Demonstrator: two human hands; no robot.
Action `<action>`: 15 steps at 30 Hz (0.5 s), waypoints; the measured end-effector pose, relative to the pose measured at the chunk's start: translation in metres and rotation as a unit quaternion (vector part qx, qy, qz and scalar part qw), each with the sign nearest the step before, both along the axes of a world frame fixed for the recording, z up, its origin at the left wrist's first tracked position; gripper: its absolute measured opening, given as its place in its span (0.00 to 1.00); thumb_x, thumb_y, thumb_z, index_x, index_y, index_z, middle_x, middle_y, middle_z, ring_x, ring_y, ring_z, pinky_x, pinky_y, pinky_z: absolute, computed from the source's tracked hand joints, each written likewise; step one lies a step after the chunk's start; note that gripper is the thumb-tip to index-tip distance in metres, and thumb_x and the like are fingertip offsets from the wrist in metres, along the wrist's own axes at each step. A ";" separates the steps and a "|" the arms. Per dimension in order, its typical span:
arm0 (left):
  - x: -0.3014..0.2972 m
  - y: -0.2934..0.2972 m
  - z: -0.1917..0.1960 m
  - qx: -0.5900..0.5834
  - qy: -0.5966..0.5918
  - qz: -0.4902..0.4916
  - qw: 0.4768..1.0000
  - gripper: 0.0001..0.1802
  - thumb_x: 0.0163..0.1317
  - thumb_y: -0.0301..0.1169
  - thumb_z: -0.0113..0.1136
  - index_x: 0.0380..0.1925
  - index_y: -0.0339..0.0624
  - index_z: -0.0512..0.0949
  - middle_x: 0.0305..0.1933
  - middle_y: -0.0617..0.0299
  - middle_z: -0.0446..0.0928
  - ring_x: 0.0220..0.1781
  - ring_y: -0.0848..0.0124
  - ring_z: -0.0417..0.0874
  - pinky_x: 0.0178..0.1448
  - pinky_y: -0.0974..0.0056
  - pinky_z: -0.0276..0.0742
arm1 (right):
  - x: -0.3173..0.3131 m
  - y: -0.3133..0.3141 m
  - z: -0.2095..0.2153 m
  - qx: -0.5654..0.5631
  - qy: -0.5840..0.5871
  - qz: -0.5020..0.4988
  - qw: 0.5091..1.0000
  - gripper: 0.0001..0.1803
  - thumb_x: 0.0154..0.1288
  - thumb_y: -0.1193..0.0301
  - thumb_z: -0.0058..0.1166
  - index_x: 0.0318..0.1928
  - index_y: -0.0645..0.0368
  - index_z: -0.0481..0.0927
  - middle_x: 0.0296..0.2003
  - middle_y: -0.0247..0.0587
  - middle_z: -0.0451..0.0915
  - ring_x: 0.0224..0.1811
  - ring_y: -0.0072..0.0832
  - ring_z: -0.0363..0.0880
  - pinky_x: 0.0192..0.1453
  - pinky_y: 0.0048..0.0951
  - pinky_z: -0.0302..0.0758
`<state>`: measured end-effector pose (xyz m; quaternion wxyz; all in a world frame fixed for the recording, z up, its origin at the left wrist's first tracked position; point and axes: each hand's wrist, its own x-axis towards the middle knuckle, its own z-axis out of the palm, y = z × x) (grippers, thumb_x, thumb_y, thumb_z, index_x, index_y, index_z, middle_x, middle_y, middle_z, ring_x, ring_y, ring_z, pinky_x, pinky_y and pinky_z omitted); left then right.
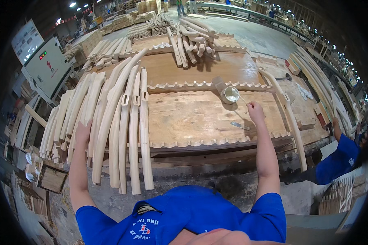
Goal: The person repeatedly picks up wooden chair legs, applies glue to the hollow ends using a small brush, and places them back on the workbench. The process is repeated for multiple pieces in a factory setting.
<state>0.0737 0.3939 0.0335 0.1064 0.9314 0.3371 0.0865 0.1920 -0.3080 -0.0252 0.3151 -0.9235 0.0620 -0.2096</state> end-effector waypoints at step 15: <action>-0.067 -0.076 0.063 -0.290 -0.250 -0.032 0.923 0.27 0.60 0.55 0.51 0.31 0.37 0.73 0.34 0.55 0.75 0.24 0.68 0.77 0.28 0.63 0.75 | 0.018 -0.007 0.006 0.090 -0.022 0.109 0.990 0.11 0.55 0.67 0.53 0.33 0.63 0.79 0.26 0.42 0.79 0.30 0.30 0.78 0.36 0.32 0.74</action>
